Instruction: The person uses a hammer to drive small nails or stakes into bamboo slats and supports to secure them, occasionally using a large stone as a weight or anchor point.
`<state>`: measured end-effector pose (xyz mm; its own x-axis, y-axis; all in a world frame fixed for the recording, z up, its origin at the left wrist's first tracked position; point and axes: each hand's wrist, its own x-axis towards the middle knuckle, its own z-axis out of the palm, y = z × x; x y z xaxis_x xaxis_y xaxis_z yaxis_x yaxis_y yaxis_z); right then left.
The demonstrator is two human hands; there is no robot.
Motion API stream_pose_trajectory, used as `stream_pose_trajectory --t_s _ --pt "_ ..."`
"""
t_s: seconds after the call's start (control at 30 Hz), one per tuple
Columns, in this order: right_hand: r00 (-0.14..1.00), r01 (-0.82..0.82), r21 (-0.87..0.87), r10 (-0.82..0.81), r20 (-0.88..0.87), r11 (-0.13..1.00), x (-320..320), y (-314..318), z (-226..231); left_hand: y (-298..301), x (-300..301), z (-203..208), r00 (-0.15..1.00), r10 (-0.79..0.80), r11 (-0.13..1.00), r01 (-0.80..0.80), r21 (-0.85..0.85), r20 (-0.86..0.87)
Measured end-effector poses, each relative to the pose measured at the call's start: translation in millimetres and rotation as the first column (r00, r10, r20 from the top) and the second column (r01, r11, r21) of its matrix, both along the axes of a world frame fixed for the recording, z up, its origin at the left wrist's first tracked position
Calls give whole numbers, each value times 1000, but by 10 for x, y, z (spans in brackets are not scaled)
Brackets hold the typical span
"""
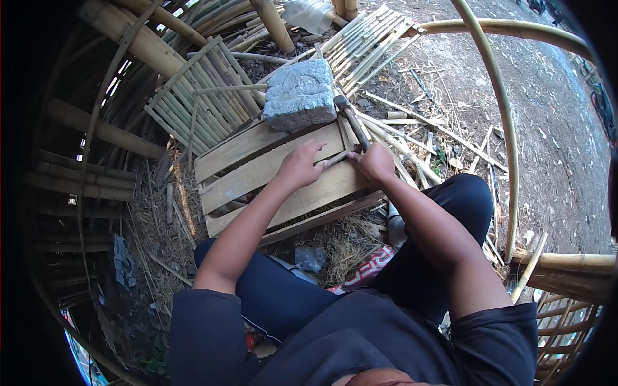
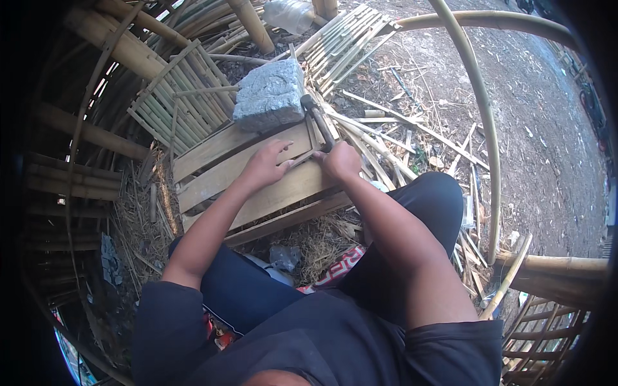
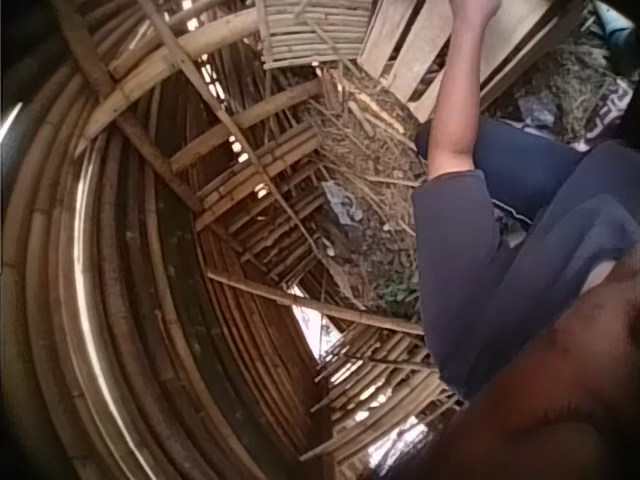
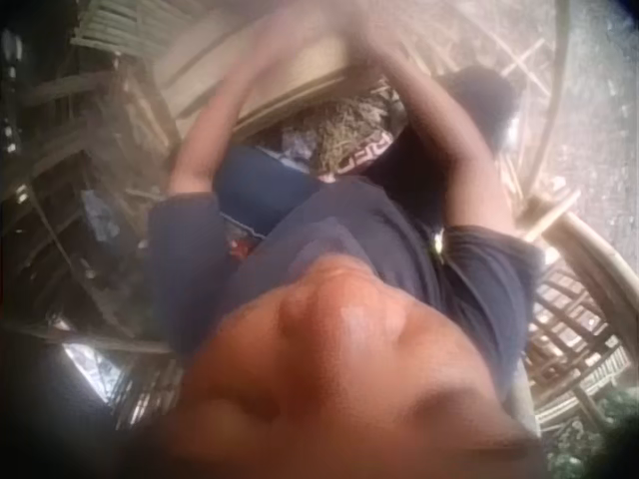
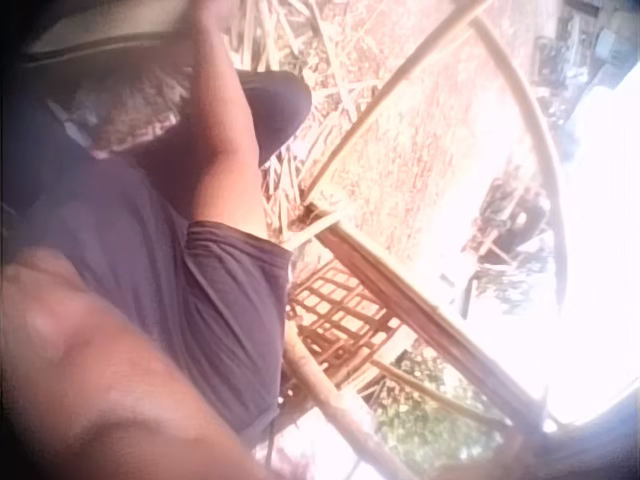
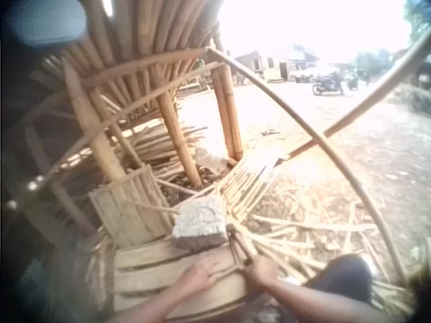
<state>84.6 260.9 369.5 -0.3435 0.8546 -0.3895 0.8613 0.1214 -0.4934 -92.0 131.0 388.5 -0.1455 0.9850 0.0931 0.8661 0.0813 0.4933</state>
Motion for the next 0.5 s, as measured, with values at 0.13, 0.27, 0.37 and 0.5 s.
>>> stream_pose_trajectory --t_s 0.13,0.27,0.37,0.5 --pt "1000 -17 -2 17 -2 1000 -30 -42 33 -490 154 -29 976 217 969 -215 -121 6" --pt "999 -42 40 41 25 998 -24 -53 69 -651 115 -345 968 249 969 -249 -9 36" --pt "998 -63 24 62 12 998 31 -33 111 -650 50 -461 965 253 967 -251 -42 67" --pt "993 -114 60 113 17 992 54 -7 59 -681 5 -531 962 269 963 -268 -33 43"
